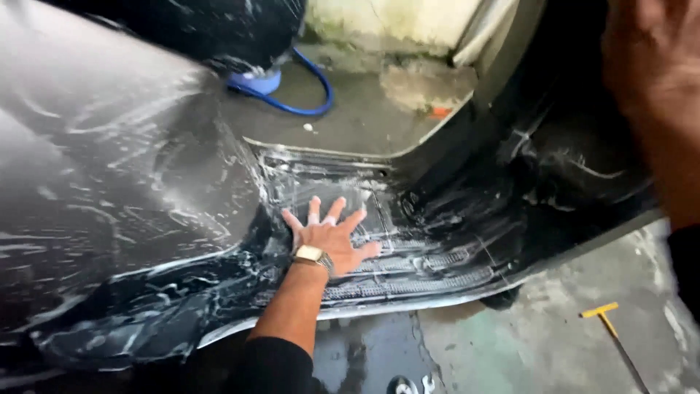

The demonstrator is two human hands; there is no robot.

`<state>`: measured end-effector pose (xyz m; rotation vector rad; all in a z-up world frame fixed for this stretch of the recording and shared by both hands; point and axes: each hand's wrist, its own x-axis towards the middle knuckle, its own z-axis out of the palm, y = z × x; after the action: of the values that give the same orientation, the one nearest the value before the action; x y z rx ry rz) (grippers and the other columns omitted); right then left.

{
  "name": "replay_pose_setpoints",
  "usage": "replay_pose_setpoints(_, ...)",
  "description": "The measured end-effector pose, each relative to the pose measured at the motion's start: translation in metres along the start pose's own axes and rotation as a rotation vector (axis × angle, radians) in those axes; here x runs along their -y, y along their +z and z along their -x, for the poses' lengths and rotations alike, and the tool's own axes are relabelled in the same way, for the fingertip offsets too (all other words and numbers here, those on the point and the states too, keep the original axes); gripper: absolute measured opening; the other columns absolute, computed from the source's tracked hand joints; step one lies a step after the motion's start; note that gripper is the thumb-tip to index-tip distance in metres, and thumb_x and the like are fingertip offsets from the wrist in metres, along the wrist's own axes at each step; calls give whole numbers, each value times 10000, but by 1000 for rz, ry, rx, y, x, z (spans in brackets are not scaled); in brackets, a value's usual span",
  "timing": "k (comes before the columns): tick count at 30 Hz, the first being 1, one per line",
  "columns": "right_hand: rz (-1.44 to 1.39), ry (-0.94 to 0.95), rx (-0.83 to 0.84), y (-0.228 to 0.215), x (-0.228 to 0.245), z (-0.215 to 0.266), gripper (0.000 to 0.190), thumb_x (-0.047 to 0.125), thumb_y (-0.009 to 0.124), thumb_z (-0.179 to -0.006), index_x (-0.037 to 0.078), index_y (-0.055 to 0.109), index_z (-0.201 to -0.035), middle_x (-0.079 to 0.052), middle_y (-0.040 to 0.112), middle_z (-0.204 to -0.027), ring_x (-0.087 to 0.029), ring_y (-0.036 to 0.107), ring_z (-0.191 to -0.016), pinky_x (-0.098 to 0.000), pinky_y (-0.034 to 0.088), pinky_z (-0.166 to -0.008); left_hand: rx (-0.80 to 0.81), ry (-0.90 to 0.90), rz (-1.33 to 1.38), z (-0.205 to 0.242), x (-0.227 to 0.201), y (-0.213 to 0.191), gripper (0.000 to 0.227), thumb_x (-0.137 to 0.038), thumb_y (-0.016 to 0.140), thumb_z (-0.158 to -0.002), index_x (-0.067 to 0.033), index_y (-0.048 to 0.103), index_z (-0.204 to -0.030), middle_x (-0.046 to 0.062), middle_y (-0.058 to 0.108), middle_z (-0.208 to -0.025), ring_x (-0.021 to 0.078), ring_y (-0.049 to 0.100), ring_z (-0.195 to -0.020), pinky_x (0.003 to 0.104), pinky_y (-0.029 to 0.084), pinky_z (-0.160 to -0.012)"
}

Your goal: Scrubbing the seat and side panels of a motorcycle with a sponge and soapy water.

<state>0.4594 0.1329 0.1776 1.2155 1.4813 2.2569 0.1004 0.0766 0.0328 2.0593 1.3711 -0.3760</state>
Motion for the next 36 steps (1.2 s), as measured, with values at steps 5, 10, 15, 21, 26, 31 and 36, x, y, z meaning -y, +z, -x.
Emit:
replay_pose_setpoints(5,-708,16,504,-120,132,15,326,239,425,-832,194,561,-1125,-75,571,-1016,-252,550,-819,-399,437,-616,-82,-1,27,0,6,-1,752,-680,320,-697,-397,187,-1382,-99,46,-1498,331,-66,-1379,714,-53,-992)
replay_pose_setpoints(10,-769,28,843,-72,108,-11,504,270,417,-837,67,424,-1299,-245,494,-1244,-427,534,-1033,-623,366,-815,-66,20,2,-5,9,0,794,-696,271,-699,-349,141,-1401,-60,15,-1502,345,-63,-1374,717,-61,-1001)
replay_pose_setpoints(15,-120,-55,387,-20,115,23,558,317,528,-924,190,557,-1467,-145,491,-1368,-293,443,-1177,-346,345,-980,-37,45,11,-10,11,4,807,-687,282,-710,-310,128,-1407,-41,-9,-1503,357,-82,-1368,721,-55,-1001)
replay_pose_setpoints(21,-665,-357,1266,-41,244,-36,267,213,484,-793,294,687,-946,4,688,-1007,-215,648,-958,-367,433,-735,-220,36,26,-21,22,4,766,-654,330,-720,-263,245,-1373,-27,133,-1477,337,23,-1361,719,-15,-976)
replay_pose_setpoints(26,-382,728,361,40,313,61,287,276,562,-915,110,527,-1146,-53,551,-1143,-263,607,-986,-381,518,-823,-207,96,31,-29,25,10,817,-697,238,-707,-246,227,-1388,37,137,-1488,349,38,-1363,698,-41,-1004)
replay_pose_setpoints(31,-629,548,774,45,341,12,185,285,543,-880,142,585,-989,-34,599,-985,-251,621,-887,-387,493,-750,-192,104,49,-18,26,-1,781,-646,251,-729,-220,255,-1383,49,154,-1485,349,44,-1366,677,-43,-1016)
replay_pose_setpoints(36,-908,208,1236,-7,400,1,171,294,524,-846,175,646,-833,-13,648,-826,-238,637,-788,-392,469,-676,-205,170,137,-22,32,8,801,-612,306,-699,-198,262,-1384,62,152,-1488,361,50,-1364,690,-53,-1010)
